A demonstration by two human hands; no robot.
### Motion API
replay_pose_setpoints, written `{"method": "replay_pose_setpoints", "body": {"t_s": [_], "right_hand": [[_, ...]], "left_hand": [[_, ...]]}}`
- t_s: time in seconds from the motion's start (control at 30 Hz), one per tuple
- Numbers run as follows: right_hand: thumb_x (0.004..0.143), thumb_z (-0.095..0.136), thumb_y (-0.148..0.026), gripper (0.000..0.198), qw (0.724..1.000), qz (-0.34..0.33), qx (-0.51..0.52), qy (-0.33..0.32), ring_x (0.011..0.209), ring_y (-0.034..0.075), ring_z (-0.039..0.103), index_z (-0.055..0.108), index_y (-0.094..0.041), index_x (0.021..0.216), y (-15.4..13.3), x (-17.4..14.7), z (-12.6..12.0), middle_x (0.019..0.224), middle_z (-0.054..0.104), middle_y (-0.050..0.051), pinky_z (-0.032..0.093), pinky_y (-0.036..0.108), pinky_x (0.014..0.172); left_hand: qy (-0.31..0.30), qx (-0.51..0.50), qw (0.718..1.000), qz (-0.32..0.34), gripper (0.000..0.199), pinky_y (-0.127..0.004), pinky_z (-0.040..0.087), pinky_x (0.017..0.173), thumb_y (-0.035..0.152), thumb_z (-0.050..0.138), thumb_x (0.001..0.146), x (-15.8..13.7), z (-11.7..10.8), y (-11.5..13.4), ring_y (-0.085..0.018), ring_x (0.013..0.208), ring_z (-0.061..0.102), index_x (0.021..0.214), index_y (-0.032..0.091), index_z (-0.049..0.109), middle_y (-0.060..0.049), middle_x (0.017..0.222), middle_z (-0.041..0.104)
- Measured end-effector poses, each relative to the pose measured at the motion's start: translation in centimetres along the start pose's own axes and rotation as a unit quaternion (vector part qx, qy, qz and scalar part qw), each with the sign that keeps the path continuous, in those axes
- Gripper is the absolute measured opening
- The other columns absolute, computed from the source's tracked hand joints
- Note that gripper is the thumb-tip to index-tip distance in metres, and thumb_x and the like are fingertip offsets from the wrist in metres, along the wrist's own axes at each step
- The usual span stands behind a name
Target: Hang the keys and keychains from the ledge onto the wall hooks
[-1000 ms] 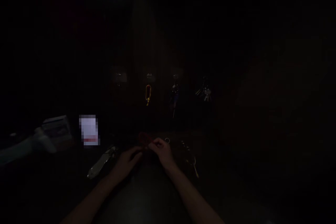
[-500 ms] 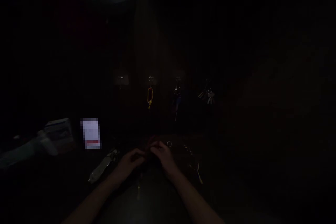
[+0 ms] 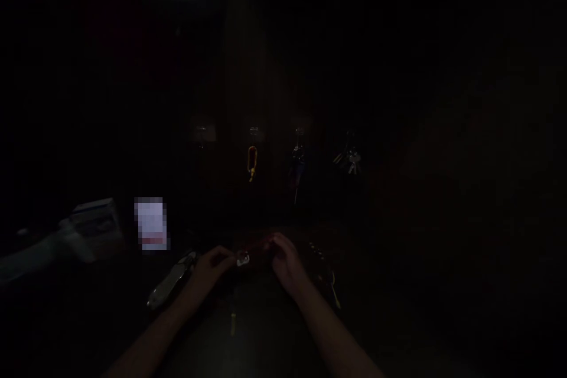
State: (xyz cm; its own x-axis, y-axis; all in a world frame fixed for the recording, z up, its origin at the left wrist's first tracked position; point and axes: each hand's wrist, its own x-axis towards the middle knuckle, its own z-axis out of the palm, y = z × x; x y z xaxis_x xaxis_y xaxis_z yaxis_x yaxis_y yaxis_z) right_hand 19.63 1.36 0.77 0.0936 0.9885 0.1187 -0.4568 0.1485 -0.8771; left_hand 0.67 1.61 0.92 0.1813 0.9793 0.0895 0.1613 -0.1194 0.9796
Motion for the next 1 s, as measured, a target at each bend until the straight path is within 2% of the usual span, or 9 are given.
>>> {"method": "replay_pose_setpoints", "body": {"t_s": [0.1, 0.23, 0.43, 0.67, 0.83, 1.0], "right_hand": [[0.065, 0.068, -0.036, 0.017, 1.000, -0.002, 0.006, 0.010, 0.062, 0.014, 0.054, 0.064, -0.020, 0.068, 0.0, 0.2, -0.5, 0.063, 0.058, -0.002, 0.043, 0.028, 0.066], [0.063, 0.074, -0.034, 0.026, 0.999, 0.028, 0.020, 0.016, 0.067, 0.014, 0.058, 0.070, -0.022, 0.085, -0.1, 0.1, -0.8, 0.070, 0.064, 0.000, 0.043, 0.028, 0.068], [0.059, 0.078, -0.034, 0.034, 0.999, 0.052, -0.007, 0.006, 0.068, 0.013, 0.059, 0.071, -0.024, 0.090, -1.6, -0.3, 0.3, 0.075, 0.067, 0.001, 0.042, 0.024, 0.063], [0.062, 0.075, -0.036, 0.027, 0.994, -0.012, -0.106, -0.019, 0.064, 0.013, 0.059, 0.070, -0.020, 0.084, -3.4, 1.2, 1.8, 0.069, 0.066, 0.000, 0.043, 0.026, 0.064], [0.064, 0.073, -0.035, 0.021, 0.986, -0.060, -0.156, -0.015, 0.062, 0.012, 0.056, 0.070, -0.020, 0.079, -5.8, 2.0, 4.6, 0.067, 0.065, -0.001, 0.042, 0.024, 0.060], [0.064, 0.070, -0.036, 0.022, 0.973, -0.099, -0.207, -0.030, 0.058, 0.011, 0.055, 0.069, -0.020, 0.079, -9.1, 2.8, 7.4, 0.062, 0.062, -0.002, 0.043, 0.024, 0.057]], "left_hand": [[-0.020, -0.022, 0.999, -0.017, 0.023, -0.029, 0.047, 0.073, 0.038, 0.060, 0.069, 0.0, -0.1, 0.0, -0.020, 0.081, 0.065, 0.078, 0.018, 0.066, -0.002, 0.080, 0.071], [-0.050, -0.052, 0.997, -0.037, 0.029, -0.030, 0.048, 0.076, 0.038, 0.061, 0.070, -0.2, -0.2, 0.1, -0.022, 0.087, 0.065, 0.090, 0.019, 0.068, -0.003, 0.090, 0.073], [-0.059, -0.071, 0.995, -0.024, 0.030, -0.033, 0.046, 0.085, 0.035, 0.058, 0.073, -0.2, -0.3, 0.1, -0.023, 0.096, 0.064, 0.097, 0.019, 0.068, -0.005, 0.099, 0.072], [-0.054, -0.050, 0.997, 0.013, 0.029, -0.035, 0.046, 0.087, 0.035, 0.053, 0.075, -0.2, -0.2, 0.1, -0.023, 0.096, 0.063, 0.096, 0.020, 0.066, -0.004, 0.099, 0.071], [-0.065, -0.033, 0.997, 0.016, 0.028, -0.032, 0.047, 0.082, 0.036, 0.052, 0.078, -0.4, -0.2, -0.2, -0.021, 0.088, 0.065, 0.098, 0.019, 0.063, -0.004, 0.091, 0.072], [-0.032, 0.048, 0.997, 0.043, 0.028, -0.029, 0.047, 0.080, 0.036, 0.050, 0.079, -0.5, -0.6, -1.1, -0.020, 0.090, 0.065, 0.101, 0.023, 0.060, -0.002, 0.093, 0.071]]}}
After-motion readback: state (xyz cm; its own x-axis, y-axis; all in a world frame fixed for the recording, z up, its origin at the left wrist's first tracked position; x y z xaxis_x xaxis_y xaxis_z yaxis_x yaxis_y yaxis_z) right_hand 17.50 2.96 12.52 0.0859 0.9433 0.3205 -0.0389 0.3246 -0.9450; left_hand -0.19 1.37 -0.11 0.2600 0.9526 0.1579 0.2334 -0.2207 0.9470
